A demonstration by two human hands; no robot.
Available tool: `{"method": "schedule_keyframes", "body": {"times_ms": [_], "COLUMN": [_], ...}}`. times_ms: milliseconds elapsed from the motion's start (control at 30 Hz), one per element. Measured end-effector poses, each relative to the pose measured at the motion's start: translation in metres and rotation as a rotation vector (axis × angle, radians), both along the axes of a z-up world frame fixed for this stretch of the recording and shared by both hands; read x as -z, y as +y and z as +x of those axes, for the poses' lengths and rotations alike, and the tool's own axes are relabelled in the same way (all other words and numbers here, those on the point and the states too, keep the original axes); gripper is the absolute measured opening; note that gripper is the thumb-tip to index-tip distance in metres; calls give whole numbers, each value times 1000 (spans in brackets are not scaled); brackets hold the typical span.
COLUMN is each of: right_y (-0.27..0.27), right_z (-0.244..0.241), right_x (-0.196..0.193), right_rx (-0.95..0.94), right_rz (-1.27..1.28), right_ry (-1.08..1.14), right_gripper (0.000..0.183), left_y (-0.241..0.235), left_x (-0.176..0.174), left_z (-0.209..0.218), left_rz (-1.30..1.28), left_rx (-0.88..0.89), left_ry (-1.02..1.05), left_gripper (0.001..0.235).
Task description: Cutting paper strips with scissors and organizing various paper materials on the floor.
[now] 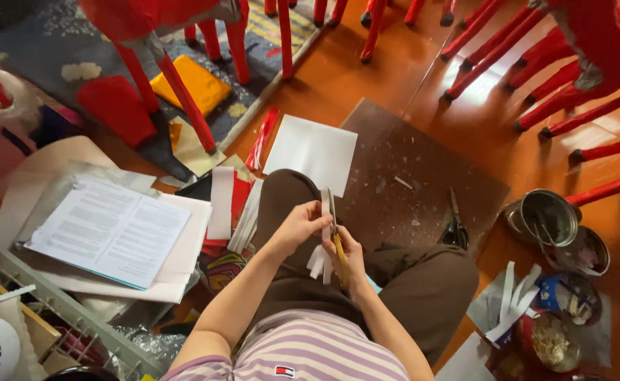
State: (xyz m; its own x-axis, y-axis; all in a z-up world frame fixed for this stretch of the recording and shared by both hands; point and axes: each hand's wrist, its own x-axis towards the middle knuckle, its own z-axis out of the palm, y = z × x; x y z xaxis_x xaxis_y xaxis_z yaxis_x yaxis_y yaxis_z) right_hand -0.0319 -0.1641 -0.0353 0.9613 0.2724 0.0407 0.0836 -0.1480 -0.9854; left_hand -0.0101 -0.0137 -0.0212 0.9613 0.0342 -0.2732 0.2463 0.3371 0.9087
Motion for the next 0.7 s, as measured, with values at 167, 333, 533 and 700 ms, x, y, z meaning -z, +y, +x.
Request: {"method": "schedule_keyframes", "body": {"times_ms": [167,333,533,700], "right_y": [-7,-12,-8,-5], "right_z": [19,21,24,16], "right_x": [32,-16,-4,40], "right_rx": [81,186,87,-306], "right_rz": [259,369,374,347], "right_ry": [86,115,205,180], "right_gripper": [21,24,42,49], "left_y": [11,22,15,28], "left_x": [-1,-29,-12,-14], "left_z": [-2,-22,-10,40], "left_rz": [-55,227,61,-41], "left_rx": [228,468,310,53], "left_ry": [-154,-262,-96,-352], "left_gripper": [13,22,23,40]}}
